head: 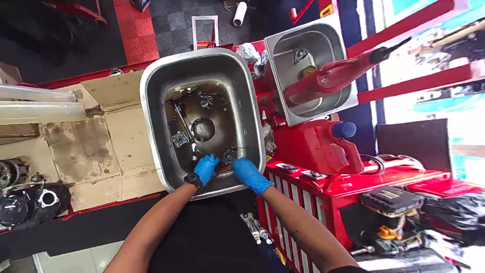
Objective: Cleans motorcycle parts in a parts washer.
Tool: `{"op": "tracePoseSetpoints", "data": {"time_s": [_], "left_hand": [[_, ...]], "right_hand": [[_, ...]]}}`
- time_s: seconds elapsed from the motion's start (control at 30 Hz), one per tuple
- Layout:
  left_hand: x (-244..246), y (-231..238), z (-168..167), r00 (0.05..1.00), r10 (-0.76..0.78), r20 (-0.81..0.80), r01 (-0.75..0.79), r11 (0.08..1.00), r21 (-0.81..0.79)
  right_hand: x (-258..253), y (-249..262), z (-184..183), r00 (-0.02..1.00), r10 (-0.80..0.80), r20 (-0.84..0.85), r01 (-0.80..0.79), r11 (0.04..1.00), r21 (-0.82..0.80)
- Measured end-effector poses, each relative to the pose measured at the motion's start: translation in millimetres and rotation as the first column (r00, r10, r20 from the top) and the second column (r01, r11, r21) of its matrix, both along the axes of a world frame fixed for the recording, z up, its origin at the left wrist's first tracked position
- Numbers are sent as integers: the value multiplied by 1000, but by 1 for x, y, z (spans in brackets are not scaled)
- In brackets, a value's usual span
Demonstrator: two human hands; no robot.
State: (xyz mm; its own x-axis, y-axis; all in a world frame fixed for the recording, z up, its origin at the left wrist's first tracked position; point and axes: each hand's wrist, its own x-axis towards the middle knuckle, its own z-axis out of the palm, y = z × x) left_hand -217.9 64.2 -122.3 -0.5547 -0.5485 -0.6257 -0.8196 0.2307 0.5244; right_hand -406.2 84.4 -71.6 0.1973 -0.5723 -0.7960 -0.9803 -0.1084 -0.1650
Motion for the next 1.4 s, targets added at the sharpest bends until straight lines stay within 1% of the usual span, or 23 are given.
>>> {"op": "tracePoseSetpoints", "data": {"time_s": [0.07,0.17,0.23,0.3,0.33,0.4,0.5,0.53,0.6,0.67,0.73,0.77,0.83,0.93,1.0,1.03,1.1,1.2,1.27,1.3,1.33,1.37,1.4], "left_hand": [[2,-1,-5,999,-27,-31,27,1000,-7],[14,-13,-3,998,39,-41,-35,995,92],[31,-24,4,986,161,-33,-150,965,215],[53,-31,11,935,349,-68,-304,884,356],[64,-33,15,890,445,-96,-367,826,428],[83,-36,22,785,599,-155,-446,721,531],[105,-38,25,642,740,-200,-494,599,630],[110,-37,25,579,790,-203,-497,539,680],[114,-37,30,431,885,-176,-481,391,785],[112,-39,38,287,951,-116,-471,245,848],[109,-41,42,149,988,-30,-509,103,854],[106,-43,44,83,996,17,-540,31,841],[104,-48,48,16,997,72,-570,-50,820],[106,-53,54,-15,991,131,-589,-115,800],[107,-53,58,-37,985,168,-583,-157,797],[106,-53,59,-57,983,173,-568,-174,804],[106,-50,62,-108,978,180,-542,-210,814],[106,-48,63,-146,975,165,-555,-219,802],[104,-47,60,-150,978,145,-596,-207,776],[104,-46,59,-151,978,143,-618,-206,759],[103,-46,57,-153,979,135,-639,-202,742],[102,-46,55,-159,979,125,-659,-200,725],[100,-44,53,-163,978,127,-673,-205,711]], "right_hand": [[3,-3,-3,999,46,-9,-46,999,23],[7,-5,0,997,80,-8,-79,992,100],[5,-6,4,996,86,22,-89,983,160],[5,-7,7,993,93,69,-104,975,194],[6,-5,9,991,90,99,-107,977,185],[6,0,18,982,55,182,-72,993,89],[13,1,48,947,-44,319,86,989,-118],[20,1,55,923,-61,379,149,967,-206],[40,2,48,847,-66,527,290,888,-357],[63,-3,29,735,-113,669,420,850,-318],[85,-6,7,622,-205,756,490,855,-171],[93,-7,-1,593,-241,768,496,861,-113],[97,-12,-2,591,-259,764,485,871,-80],[96,-16,23,693,-106,713,388,889,-245],[107,-13,34,711,-7,703,330,886,-326],[115,-12,33,689,5,724,334,885,-325],[130,-9,22,634,-33,773,349,904,-247],[141,-4,-14,702,-47,710,246,952,-180],[132,1,-20,713,-112,692,280,950,-135],[122,6,-12,675,-192,712,384,916,-118],[111,8,-1,586,-285,759,529,844,-92],[102,6,13,452,-372,811,667,744,-30],[97,4,27,330,-419,846,753,657,32]]}}
